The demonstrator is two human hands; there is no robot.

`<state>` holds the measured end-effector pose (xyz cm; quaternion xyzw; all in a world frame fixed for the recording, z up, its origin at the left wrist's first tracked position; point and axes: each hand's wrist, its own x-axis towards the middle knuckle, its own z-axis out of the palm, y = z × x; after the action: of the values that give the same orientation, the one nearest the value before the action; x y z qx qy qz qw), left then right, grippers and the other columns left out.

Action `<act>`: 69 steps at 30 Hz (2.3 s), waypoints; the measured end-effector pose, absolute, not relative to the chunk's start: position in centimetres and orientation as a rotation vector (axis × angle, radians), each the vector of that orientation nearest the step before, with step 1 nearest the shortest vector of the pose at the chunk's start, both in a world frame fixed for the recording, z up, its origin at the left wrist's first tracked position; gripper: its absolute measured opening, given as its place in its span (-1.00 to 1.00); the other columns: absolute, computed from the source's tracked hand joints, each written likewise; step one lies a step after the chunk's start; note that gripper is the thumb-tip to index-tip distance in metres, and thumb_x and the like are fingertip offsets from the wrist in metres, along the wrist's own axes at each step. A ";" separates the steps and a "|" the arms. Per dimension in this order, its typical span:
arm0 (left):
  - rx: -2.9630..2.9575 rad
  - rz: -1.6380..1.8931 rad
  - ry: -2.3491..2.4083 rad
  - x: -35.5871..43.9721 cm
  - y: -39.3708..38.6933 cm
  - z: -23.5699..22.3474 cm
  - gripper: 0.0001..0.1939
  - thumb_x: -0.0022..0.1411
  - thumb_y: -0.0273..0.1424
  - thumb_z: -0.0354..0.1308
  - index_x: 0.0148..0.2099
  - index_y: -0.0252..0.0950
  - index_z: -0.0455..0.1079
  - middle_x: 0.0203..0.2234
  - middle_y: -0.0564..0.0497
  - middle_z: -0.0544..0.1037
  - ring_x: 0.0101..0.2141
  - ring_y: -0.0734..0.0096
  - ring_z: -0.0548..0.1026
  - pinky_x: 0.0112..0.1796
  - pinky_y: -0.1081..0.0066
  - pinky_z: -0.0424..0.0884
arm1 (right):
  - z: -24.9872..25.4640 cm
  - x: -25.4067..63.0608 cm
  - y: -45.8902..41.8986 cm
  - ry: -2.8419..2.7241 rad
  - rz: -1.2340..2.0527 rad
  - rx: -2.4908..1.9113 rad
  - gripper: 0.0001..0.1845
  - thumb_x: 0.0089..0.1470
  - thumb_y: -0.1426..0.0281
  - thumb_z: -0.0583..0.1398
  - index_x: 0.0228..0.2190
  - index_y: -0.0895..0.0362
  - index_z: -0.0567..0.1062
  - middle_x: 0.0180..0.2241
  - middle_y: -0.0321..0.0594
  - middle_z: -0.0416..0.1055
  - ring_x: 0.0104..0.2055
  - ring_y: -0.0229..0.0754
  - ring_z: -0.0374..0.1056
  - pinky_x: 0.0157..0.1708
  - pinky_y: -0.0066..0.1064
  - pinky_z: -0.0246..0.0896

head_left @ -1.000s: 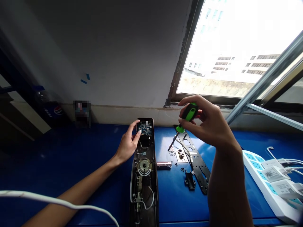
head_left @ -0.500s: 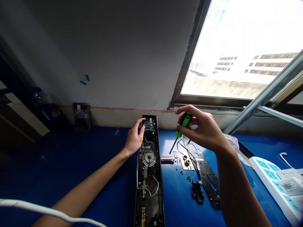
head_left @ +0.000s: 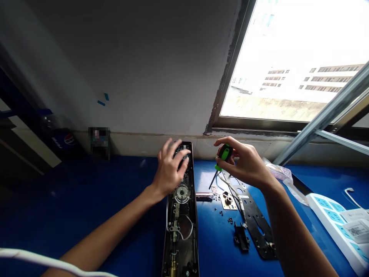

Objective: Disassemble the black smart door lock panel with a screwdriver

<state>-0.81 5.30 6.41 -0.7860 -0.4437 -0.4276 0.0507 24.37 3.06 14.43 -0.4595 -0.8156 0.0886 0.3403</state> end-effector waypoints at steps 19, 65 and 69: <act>-2.972 -0.010 -0.368 10.5 4.0 4.6 -0.73 0.14 -0.67 0.25 -0.55 -0.31 0.43 -0.62 -0.04 0.49 -0.46 0.31 0.39 -0.53 0.30 0.12 | 15.6 27.6 3.0 -2.260 0.216 -1.358 -0.64 0.04 0.43 0.23 -0.07 0.05 0.46 -0.45 -0.37 0.36 -0.48 -0.33 0.16 -0.45 -0.44 0.10; -2.962 -0.633 -0.668 0.6 0.6 5.3 -0.72 0.43 -0.26 0.13 -0.01 -0.33 0.56 -0.10 -0.17 0.62 0.20 -0.03 0.38 0.17 0.02 0.38 | 12.1 23.5 2.2 -2.206 0.155 -1.367 -0.87 0.15 0.40 0.22 -0.27 0.04 0.33 -0.38 -0.31 0.44 -0.45 -0.27 0.21 -0.41 -0.42 0.11; -2.920 -0.781 -0.714 -0.2 0.3 4.8 -0.68 0.46 -0.27 0.10 0.08 -0.33 0.52 0.07 -0.19 0.55 0.26 -0.03 0.34 0.20 0.01 0.39 | 9.8 22.9 0.9 -2.232 0.162 -1.612 -0.88 0.14 0.40 0.19 -0.36 0.04 0.30 -0.49 -0.29 0.41 -0.53 -0.25 0.15 -0.50 -0.41 -0.07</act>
<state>-0.16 0.31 4.77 -0.9400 -0.2299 -0.2515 0.0181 22.88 0.93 9.81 -0.5736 -0.7946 0.0576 0.1905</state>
